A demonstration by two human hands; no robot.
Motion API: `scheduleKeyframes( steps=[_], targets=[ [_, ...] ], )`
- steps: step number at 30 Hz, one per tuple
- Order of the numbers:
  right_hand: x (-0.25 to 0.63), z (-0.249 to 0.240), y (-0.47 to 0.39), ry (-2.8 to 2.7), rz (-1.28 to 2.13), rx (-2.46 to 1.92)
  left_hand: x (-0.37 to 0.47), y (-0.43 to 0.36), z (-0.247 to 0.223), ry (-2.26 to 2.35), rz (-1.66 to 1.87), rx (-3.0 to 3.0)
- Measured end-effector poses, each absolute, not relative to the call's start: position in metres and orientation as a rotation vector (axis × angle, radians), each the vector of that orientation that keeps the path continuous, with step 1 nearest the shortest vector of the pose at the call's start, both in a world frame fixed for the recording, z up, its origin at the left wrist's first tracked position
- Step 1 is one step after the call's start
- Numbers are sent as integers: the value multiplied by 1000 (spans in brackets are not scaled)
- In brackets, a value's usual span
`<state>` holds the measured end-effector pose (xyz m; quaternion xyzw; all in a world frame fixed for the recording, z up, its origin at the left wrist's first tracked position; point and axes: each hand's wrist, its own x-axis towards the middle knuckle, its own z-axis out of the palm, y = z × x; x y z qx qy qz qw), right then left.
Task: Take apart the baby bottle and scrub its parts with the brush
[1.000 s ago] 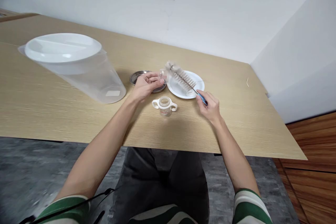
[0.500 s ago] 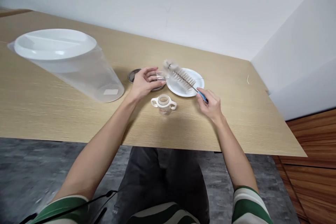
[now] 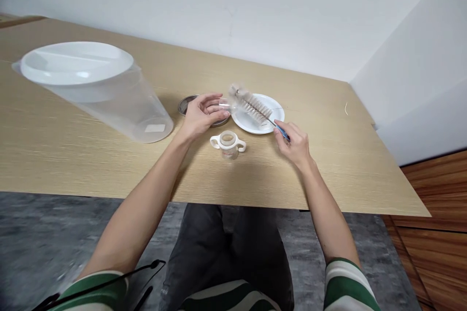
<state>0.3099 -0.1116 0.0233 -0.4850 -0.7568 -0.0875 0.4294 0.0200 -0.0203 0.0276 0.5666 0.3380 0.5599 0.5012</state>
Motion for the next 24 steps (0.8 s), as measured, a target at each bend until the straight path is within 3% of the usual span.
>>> scheduleKeyframes(
  steps=[6, 11, 15, 20, 24],
  targets=[
    [318, 22, -107, -1752, -306, -1238, 3, -6, 23, 1054, 1581, 1451],
    [317, 22, -107, -1745, -299, -1232, -7, 1, 7, 1402, 1554, 1696],
    [316, 21, -107, -1764, -283, -1230, -6, 0, -4, 1615, 1347, 1862],
    [316, 21, -107, -1762, -302, -1211, -2, -7, 1, 2088, 844, 2021],
    [316, 22, -107, -1765, -301, -1203, -2, -9, 5, 2234, 776, 2046]
  ],
)
